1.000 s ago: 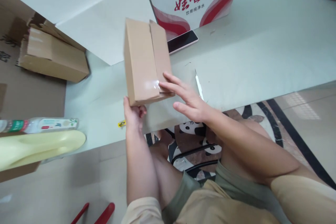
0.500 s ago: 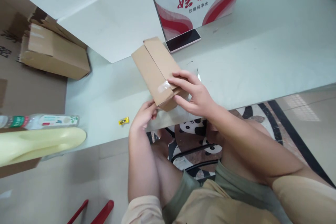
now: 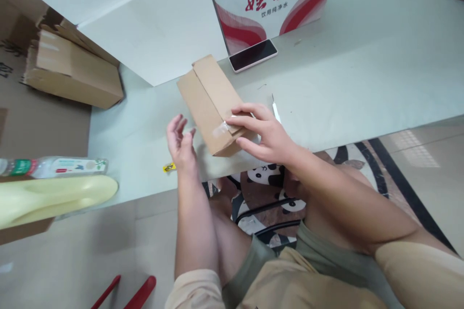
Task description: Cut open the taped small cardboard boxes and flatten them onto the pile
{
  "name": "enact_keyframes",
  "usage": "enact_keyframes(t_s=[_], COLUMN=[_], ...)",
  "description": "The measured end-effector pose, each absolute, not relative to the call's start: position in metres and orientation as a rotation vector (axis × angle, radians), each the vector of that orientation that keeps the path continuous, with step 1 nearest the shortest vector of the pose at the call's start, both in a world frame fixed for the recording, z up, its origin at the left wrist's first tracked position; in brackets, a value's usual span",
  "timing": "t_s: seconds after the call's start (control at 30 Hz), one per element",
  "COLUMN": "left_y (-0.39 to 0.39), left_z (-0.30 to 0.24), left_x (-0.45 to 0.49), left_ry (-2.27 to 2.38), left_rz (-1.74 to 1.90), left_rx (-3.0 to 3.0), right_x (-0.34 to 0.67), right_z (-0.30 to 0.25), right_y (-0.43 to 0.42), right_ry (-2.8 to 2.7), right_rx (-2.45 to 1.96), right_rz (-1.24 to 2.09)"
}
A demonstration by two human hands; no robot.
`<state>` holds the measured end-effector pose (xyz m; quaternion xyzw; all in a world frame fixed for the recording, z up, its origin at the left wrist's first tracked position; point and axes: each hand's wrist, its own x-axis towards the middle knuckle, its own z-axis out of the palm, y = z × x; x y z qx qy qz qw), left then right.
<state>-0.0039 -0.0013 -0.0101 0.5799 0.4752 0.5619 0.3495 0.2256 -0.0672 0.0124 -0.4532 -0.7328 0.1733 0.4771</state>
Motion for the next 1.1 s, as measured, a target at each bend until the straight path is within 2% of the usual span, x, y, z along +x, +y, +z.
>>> enact_keyframes(t_s=[0.07,0.2,0.33,0.47,0.63,0.73,0.9,0.97,1.1], left_y=[-0.001,-0.003,-0.003,-0.002,-0.002,-0.003,-0.007,-0.010,-0.016], left_z=[-0.004,0.006,0.001,-0.005,-0.006,-0.007,-0.011,-0.012,-0.013], left_x=[-0.004,-0.002,-0.002,-0.001,0.003,0.004,0.009,0.013,0.021], left_ry=[1.127,1.045,1.034,1.010,1.018,1.016,1.026,1.070,1.119], left_rz=[1.522,1.419,1.494,1.528,1.541,1.556,1.564,1.560,1.567], left_rx=[1.707,2.050,2.051,2.061,2.011,1.990,2.119,2.150,2.182], right_x=[0.226,0.228,0.243,0.266,0.281,0.278,0.264,0.260,0.247], right_z=[0.015,0.019,0.018,0.003,-0.007,-0.002,0.010,0.014,0.027], right_y=[-0.070,-0.073,-0.066,-0.055,-0.051,-0.052,-0.049,-0.048,-0.058], right_ry=[-1.837,-1.806,-1.490,-1.559,-1.660,-1.519,-1.002,-0.865,-0.790], right_rx=[-1.026,-0.948,-1.487,-2.036,-2.310,-2.149,-1.204,-1.036,-1.010], right_rz=[0.481,0.602,0.572,0.512,0.508,0.649,1.069,1.074,0.917])
